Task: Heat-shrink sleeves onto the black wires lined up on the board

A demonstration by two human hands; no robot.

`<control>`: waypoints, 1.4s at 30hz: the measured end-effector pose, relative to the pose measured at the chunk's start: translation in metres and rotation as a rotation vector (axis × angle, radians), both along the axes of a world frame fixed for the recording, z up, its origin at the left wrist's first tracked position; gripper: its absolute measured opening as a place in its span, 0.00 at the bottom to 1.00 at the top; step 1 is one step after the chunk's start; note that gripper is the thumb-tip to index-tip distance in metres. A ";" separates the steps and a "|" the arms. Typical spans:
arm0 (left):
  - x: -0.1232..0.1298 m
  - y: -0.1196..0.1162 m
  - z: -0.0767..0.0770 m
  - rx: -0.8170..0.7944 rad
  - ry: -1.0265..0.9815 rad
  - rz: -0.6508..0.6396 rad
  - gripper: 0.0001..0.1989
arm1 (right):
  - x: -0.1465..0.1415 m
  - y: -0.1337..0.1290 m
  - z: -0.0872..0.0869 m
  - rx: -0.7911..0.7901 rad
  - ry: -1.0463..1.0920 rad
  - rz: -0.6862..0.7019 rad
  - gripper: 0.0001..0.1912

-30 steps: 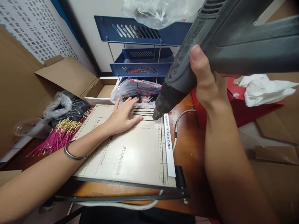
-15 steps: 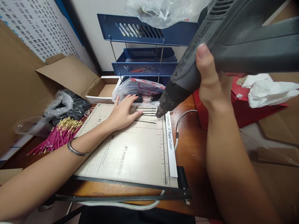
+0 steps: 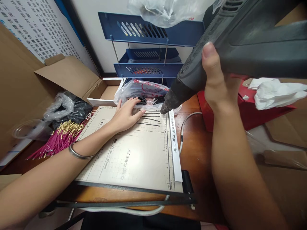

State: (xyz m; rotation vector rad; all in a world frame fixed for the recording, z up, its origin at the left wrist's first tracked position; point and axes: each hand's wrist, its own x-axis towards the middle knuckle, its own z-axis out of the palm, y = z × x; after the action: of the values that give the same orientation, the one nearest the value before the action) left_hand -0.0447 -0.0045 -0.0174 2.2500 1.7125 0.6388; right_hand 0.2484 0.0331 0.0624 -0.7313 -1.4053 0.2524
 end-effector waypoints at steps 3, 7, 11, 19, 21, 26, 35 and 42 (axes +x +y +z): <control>-0.001 0.002 0.000 -0.011 0.007 0.013 0.33 | -0.001 0.000 -0.001 -0.027 0.023 -0.028 0.30; 0.000 0.001 0.002 -0.015 0.008 0.005 0.34 | -0.003 -0.001 -0.001 -0.019 0.054 -0.017 0.31; 0.001 0.004 0.000 0.003 0.010 0.012 0.29 | -0.003 -0.005 0.000 -0.078 0.070 -0.041 0.31; 0.001 0.009 -0.001 0.015 0.038 -0.003 0.29 | 0.000 -0.005 -0.002 -0.086 0.019 -0.014 0.29; 0.001 0.007 0.001 -0.009 0.060 -0.036 0.29 | -0.003 -0.005 -0.004 -0.066 0.082 -0.029 0.30; 0.002 -0.004 0.006 -0.026 0.195 -0.209 0.31 | -0.003 -0.002 -0.008 -0.083 0.153 -0.010 0.26; -0.003 -0.012 0.014 0.040 0.133 -0.295 0.27 | -0.013 -0.017 0.007 -0.173 0.230 -0.073 0.34; -0.006 -0.006 0.007 0.073 0.074 -0.238 0.35 | -0.010 -0.019 0.012 -0.101 0.154 0.076 0.28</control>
State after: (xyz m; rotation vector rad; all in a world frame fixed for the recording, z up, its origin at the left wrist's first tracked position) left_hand -0.0509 -0.0100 -0.0109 2.5062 1.4409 0.5795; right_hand 0.2387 0.0141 0.0740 -0.7263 -1.2822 0.4326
